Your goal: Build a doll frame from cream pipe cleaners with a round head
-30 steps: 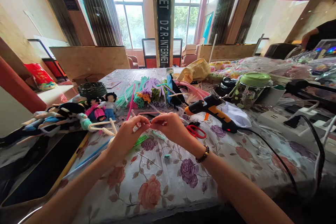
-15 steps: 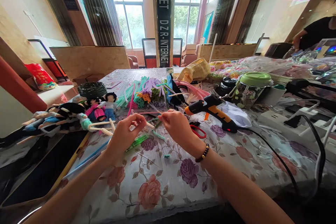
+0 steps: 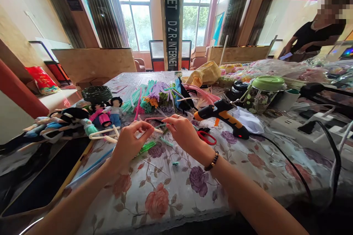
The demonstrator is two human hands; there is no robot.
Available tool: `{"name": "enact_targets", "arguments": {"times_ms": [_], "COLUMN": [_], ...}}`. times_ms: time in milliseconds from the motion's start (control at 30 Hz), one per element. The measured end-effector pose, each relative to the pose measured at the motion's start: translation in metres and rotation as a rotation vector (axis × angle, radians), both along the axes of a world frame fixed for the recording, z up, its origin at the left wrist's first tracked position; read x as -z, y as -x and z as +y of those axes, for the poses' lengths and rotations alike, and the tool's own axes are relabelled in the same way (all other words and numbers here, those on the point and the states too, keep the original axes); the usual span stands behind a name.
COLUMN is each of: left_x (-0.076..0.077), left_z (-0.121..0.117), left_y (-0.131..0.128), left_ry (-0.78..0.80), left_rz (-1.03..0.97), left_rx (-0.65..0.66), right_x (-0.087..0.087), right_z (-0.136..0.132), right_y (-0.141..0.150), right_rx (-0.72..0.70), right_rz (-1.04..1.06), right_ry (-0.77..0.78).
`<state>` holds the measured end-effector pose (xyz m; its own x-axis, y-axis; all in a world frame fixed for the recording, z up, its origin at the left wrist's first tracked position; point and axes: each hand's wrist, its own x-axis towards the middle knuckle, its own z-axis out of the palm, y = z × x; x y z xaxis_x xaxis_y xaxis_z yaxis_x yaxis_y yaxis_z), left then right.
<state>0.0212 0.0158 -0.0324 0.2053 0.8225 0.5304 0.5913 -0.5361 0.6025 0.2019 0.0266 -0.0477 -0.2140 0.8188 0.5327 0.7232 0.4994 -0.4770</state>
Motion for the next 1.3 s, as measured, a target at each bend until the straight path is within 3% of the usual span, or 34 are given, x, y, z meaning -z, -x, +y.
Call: {"name": "enact_targets", "arguments": {"times_ms": [133, 233, 533, 767, 933, 1033, 1300], "left_x": [0.001, 0.002, 0.004, 0.003, 0.001, 0.003, 0.007], "left_z": [0.000, 0.000, -0.001, 0.000, 0.003, 0.007, 0.010], "left_y": [0.000, -0.001, -0.001, -0.001, 0.004, 0.008, 0.009], "left_ry": [-0.048, -0.055, -0.105, -0.104, -0.140, -0.194, -0.209], "left_rz": [0.026, 0.028, 0.048, 0.053, 0.042, 0.039, 0.058], "left_rx": [0.001, 0.034, 0.080, 0.009, -0.049, -0.081, -0.085], "right_x": [-0.005, -0.007, -0.002, 0.002, 0.006, 0.008, 0.004], "right_z": [-0.006, -0.011, -0.005, 0.003, 0.013, 0.017, 0.008], "right_y": [0.007, 0.012, 0.009, 0.002, -0.008, -0.014, -0.009], "right_rx": [-0.209, -0.265, -0.264, -0.239, -0.145, -0.074, -0.080], "right_rz": [0.068, 0.046, 0.146, 0.066, -0.009, 0.002, -0.015], "right_ry": [-0.031, -0.012, 0.028, -0.039, -0.080, -0.061, 0.032]}}
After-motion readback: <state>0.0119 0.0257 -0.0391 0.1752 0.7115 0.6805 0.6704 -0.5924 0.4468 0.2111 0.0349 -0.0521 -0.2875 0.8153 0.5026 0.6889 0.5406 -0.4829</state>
